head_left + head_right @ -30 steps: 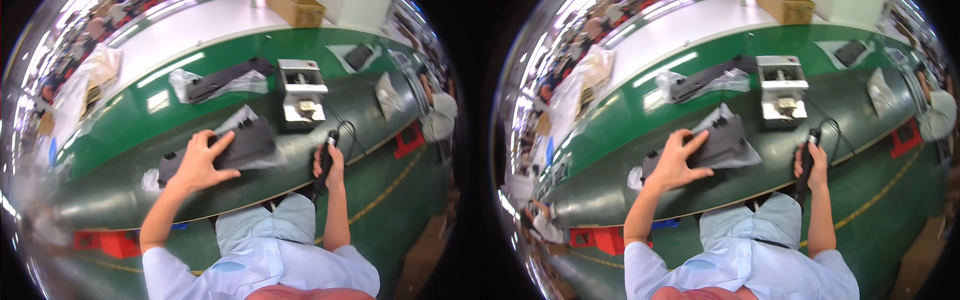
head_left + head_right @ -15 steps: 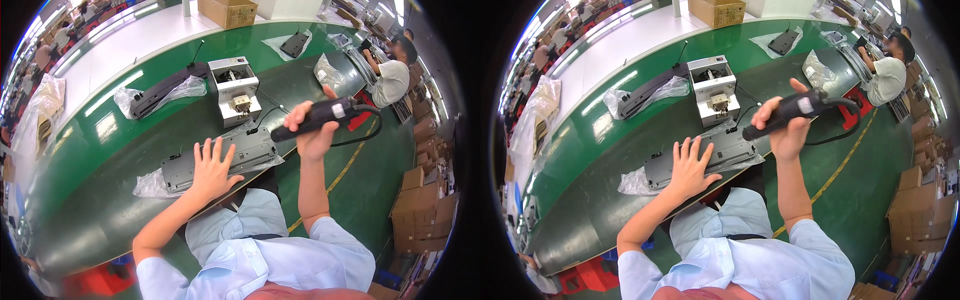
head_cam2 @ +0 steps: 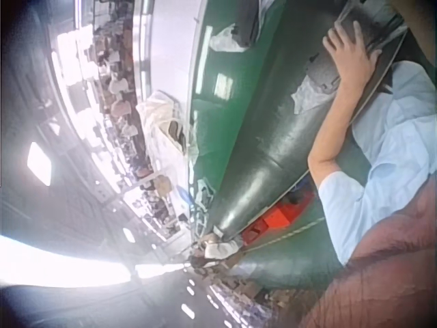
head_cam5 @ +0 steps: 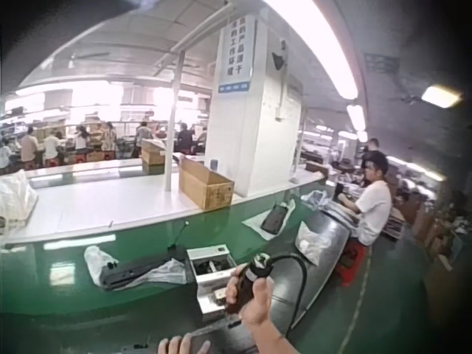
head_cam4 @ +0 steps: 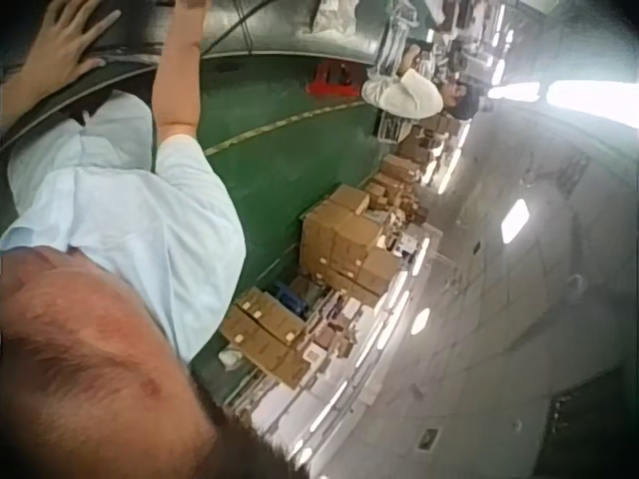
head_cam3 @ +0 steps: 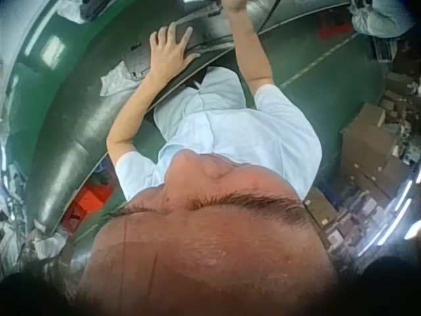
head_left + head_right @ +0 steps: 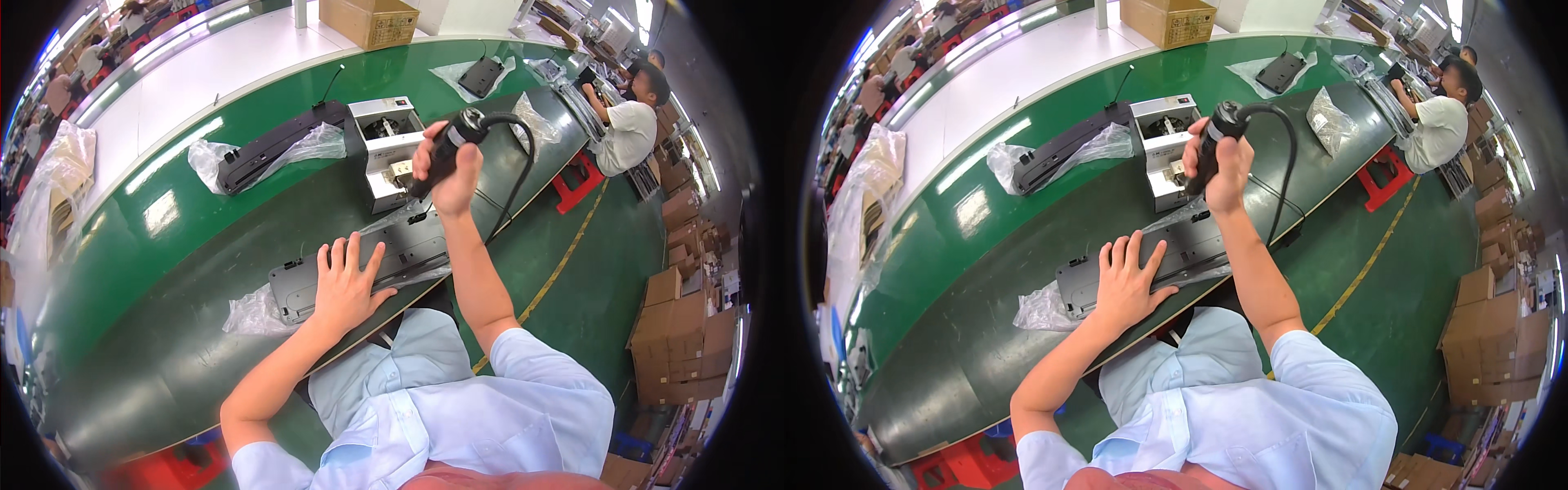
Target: The person uses an electric screwdriver to drive screws into black plastic electronic housings on an assembly line conveyor, then moves the assembled pieces along the line.
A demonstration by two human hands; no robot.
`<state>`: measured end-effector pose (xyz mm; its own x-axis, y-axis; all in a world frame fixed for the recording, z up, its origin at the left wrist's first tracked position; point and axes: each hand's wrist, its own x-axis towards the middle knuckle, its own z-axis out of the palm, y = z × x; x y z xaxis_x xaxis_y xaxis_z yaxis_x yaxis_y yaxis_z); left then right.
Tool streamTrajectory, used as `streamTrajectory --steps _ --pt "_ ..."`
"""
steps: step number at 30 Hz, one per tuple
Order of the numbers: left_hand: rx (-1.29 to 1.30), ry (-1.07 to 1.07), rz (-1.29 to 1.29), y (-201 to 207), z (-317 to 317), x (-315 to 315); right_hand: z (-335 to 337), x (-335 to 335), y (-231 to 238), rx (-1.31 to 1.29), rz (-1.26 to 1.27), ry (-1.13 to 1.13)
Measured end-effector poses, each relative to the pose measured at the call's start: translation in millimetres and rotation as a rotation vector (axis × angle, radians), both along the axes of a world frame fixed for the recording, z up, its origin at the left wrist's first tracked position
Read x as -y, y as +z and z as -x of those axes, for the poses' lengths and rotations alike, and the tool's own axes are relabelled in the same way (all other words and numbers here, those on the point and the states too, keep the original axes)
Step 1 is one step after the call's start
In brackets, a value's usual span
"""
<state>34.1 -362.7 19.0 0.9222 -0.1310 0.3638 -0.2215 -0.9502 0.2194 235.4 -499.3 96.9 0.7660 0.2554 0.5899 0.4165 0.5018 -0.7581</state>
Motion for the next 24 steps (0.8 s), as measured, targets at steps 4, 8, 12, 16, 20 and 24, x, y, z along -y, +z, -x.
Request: streamTrajectory --steps 4,8,12,16,20,24 --pt "-0.002 0.000 0.009 -3.2 0.3 -1.1 33.6 0.0 -15.2 -0.058 0.046 0.074" --pt "-0.019 -0.003 0.012 -4.1 -0.3 -1.5 41.7 -16.2 -24.2 -0.098 0.005 0.117" --pt "-0.031 -0.006 0.021 -4.2 -1.7 -1.2 36.3 -20.9 -36.7 -0.160 0.054 0.150" --pt "-0.018 0.001 0.012 -3.4 -0.9 -1.1 35.2 -24.7 -39.9 -0.156 0.122 0.218" --pt "-0.016 0.009 0.014 -4.7 1.4 -1.5 38.5 -25.5 -39.1 -0.156 0.103 0.182" --pt "-0.005 0.015 0.017 -4.0 0.9 -1.9 29.8 -8.6 -16.9 0.035 -0.086 0.072"
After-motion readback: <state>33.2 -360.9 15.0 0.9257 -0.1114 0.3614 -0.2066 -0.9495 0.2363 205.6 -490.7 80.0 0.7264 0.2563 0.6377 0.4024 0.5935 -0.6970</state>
